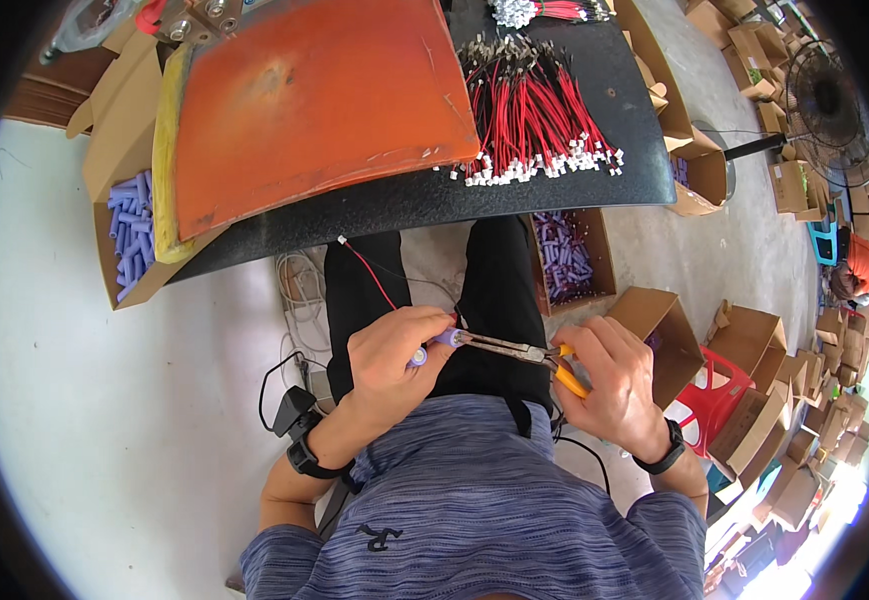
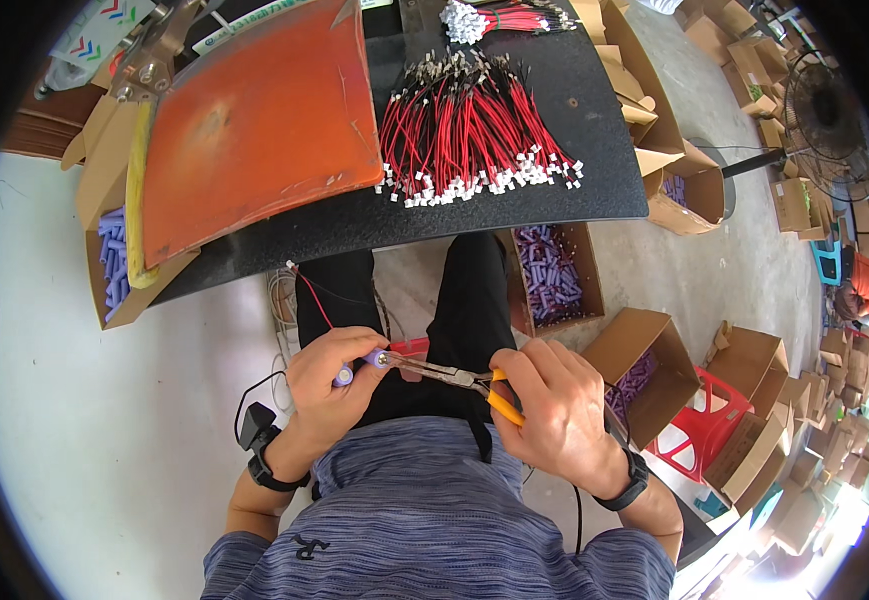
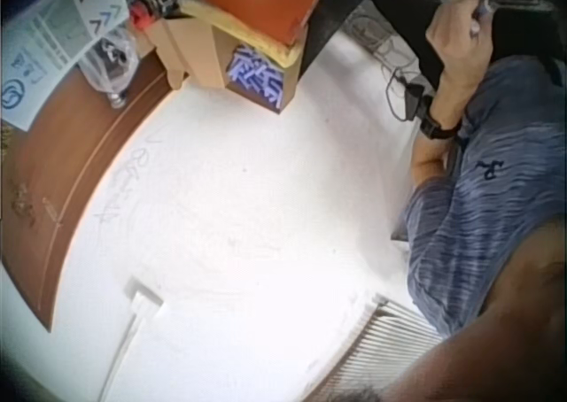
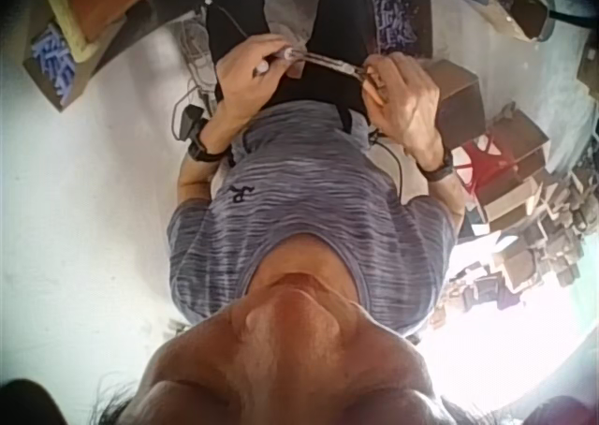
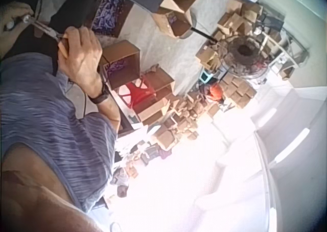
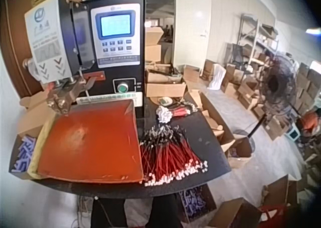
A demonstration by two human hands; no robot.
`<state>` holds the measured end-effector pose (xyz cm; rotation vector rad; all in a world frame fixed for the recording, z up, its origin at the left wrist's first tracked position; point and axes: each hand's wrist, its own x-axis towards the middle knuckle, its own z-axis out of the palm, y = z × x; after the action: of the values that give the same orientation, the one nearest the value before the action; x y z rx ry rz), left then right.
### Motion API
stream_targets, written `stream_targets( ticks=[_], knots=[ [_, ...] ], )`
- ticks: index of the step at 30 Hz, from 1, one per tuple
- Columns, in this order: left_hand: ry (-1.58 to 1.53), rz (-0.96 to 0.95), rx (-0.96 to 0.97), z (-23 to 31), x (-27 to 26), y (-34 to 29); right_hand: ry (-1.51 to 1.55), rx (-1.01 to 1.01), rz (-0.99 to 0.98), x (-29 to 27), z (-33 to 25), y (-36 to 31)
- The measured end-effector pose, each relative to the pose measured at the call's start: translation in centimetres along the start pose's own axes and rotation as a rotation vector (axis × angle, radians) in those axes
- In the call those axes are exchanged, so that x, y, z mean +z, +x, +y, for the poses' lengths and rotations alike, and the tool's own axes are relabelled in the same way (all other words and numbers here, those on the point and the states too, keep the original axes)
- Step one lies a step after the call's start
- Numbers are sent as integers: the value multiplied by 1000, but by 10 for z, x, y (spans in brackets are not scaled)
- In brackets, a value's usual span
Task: Assembling battery cells using a spot welder and connecting wiring components.
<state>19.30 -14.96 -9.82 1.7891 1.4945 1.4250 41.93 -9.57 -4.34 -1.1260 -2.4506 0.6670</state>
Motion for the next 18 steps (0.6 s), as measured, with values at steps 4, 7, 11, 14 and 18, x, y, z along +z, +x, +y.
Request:
stream_targets(
  ticks=[4,7,11,14,18],
  knots=[
    [44,-14,1,1,-3,-3,-2,32,-26,-3,-5,0],
    [45,2,10,2,-3,-3,6,33,-39,-4,-6,0],
    [50,-7,10,3,-6,-3,30,62,-79,-5,-9,-2],
    [121,-15,41,4,-7,-6,31,101,-129,-8,-14,-4],
    [187,-59,47,8,-9,-16,-5,70,-178,-13,-14,-6]
  ],
)
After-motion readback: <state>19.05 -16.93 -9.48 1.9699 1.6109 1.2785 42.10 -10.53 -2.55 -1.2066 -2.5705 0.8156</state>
